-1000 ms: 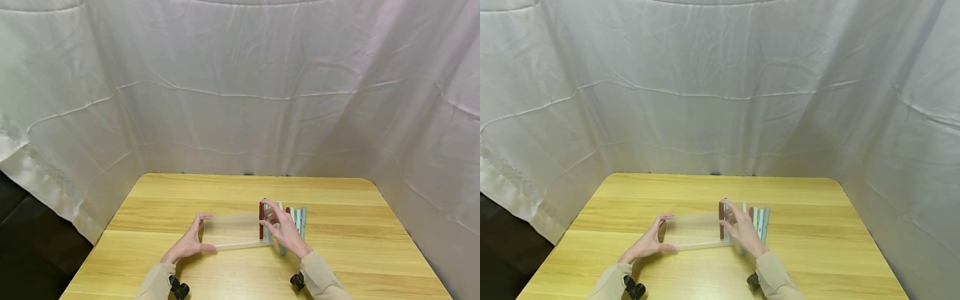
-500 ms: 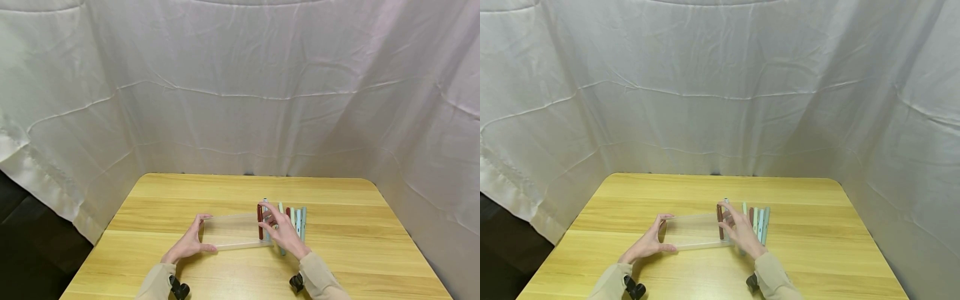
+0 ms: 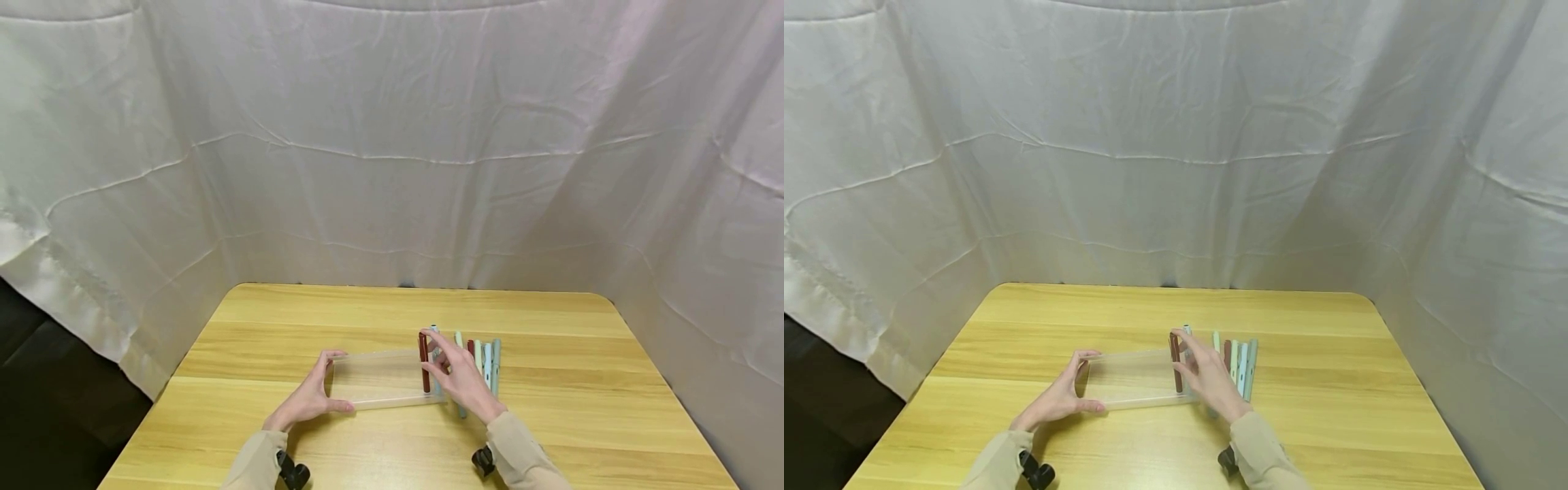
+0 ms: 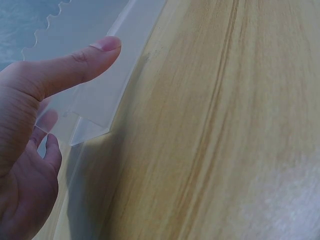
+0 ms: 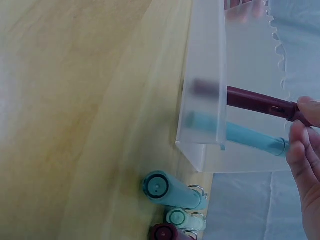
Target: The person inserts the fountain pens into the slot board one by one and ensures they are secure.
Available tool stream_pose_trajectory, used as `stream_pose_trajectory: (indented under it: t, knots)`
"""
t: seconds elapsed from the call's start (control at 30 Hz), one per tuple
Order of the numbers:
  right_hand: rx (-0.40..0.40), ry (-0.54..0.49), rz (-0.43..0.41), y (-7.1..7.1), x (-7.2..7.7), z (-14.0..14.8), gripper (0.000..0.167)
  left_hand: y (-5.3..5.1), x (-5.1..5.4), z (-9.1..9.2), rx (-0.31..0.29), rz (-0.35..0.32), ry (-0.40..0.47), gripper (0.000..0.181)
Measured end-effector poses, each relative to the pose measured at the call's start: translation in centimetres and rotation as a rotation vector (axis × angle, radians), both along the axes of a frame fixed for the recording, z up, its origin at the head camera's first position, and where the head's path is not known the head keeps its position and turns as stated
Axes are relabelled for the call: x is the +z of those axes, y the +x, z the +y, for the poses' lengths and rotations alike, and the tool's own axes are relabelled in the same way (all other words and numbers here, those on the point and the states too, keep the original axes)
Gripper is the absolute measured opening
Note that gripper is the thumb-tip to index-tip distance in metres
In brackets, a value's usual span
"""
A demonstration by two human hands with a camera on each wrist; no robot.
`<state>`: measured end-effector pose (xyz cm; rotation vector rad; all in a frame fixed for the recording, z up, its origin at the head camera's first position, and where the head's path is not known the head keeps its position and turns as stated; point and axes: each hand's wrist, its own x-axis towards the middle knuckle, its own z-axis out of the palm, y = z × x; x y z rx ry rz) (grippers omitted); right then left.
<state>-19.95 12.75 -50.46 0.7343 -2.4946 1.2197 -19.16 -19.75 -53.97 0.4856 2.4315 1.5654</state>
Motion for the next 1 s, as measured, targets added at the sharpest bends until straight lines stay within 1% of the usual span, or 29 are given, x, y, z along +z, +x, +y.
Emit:
stream_pose_trajectory:
  t: [0.27, 0.67, 0.9, 1.0]
  knots:
    - [-0.013, 0.036, 0.041, -0.23, 0.25, -0.18, 0.062, 0.02, 0.0, 0.0, 0.003, -0.004, -0.003, 0.101]
    - [-0.029, 0.089, 0.042, -0.75, 0.59, -0.4, 0.061, 0.05, 0.02, 0.02, 0.006, -0.014, 0.0, 0.102]
    - [-0.076, 0.146, 0.036, -0.91, 0.8, -0.52, 0.062, 0.05, -0.06, 0.01, 0.006, -0.022, 0.003, 0.103]
    - [-0.082, 0.16, 0.031, -0.97, 0.85, -0.52, 0.062, 0.04, -0.08, -0.02, 0.005, -0.019, -0.001, 0.102]
